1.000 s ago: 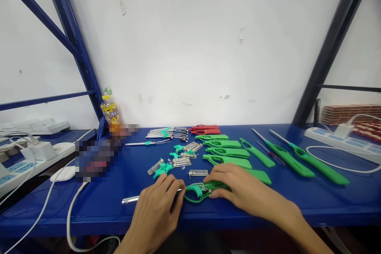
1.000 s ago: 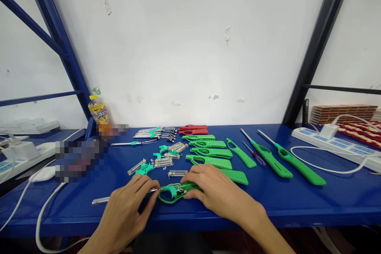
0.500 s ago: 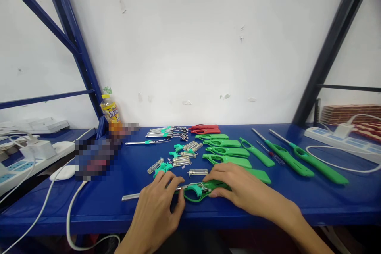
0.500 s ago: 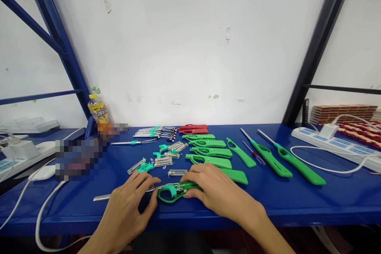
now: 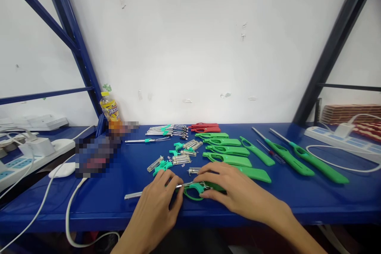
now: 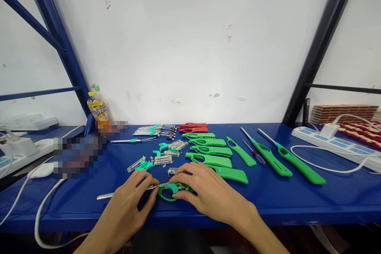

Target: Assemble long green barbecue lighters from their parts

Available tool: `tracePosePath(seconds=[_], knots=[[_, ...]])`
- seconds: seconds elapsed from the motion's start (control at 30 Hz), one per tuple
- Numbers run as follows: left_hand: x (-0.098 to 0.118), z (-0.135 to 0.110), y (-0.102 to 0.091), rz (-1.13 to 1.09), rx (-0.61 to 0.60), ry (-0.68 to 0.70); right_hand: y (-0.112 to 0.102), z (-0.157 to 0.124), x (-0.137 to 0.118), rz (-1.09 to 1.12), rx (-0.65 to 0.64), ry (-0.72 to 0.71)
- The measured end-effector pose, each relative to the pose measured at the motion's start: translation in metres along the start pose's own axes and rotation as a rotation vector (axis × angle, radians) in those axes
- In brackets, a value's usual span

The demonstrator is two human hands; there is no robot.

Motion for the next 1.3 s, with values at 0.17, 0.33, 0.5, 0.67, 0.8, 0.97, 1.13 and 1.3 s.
tracePosePath(seconds=[0.17,0.33,0.5,0.67,0.8,0.97,1.13,1.3], knots=[[-0.004,-0.002,0.002,-0.027,-0.02,-0.013,0.006,0.003,-0.001,-0.021,0.022,-0.016],[-0.009,-0.003,0.004,-0.05,-0.025,-0.03,0.006,0.002,-0.002,-0.02,0.036,-0.021],[-0.011,-0.004,0.008,-0.039,-0.023,0.004,0.008,0.004,0.001,0.013,0.046,-0.005],[-0.018,-0.006,0.007,-0.001,-0.012,0.0,0.013,0.004,0.001,0.044,0.03,0.003],[-0.024,-0.007,0.007,-0.116,-0.032,-0.07,0.018,0.004,0.004,0.043,0.018,0.009],[-0.03,-0.005,0.005,-0.297,-0.023,-0.188,0.022,0.004,0.008,0.046,0.006,0.027],[-0.036,-0.001,0.004,-0.33,-0.007,-0.253,0.019,0.005,0.005,0.023,0.051,0.022],[-0.037,-0.003,0.004,-0.305,0.055,-0.221,0.018,0.005,0.005,-0.005,0.089,0.031]])
Point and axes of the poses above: each hand's wrist, its own z-axis towards the middle knuckle, its own y-axis out of the palm, x = y × z, the point moved 9 cm from there along z, towards the middle knuckle, and after that the axes turned 5 degrees about x, right-handed, at the moved point
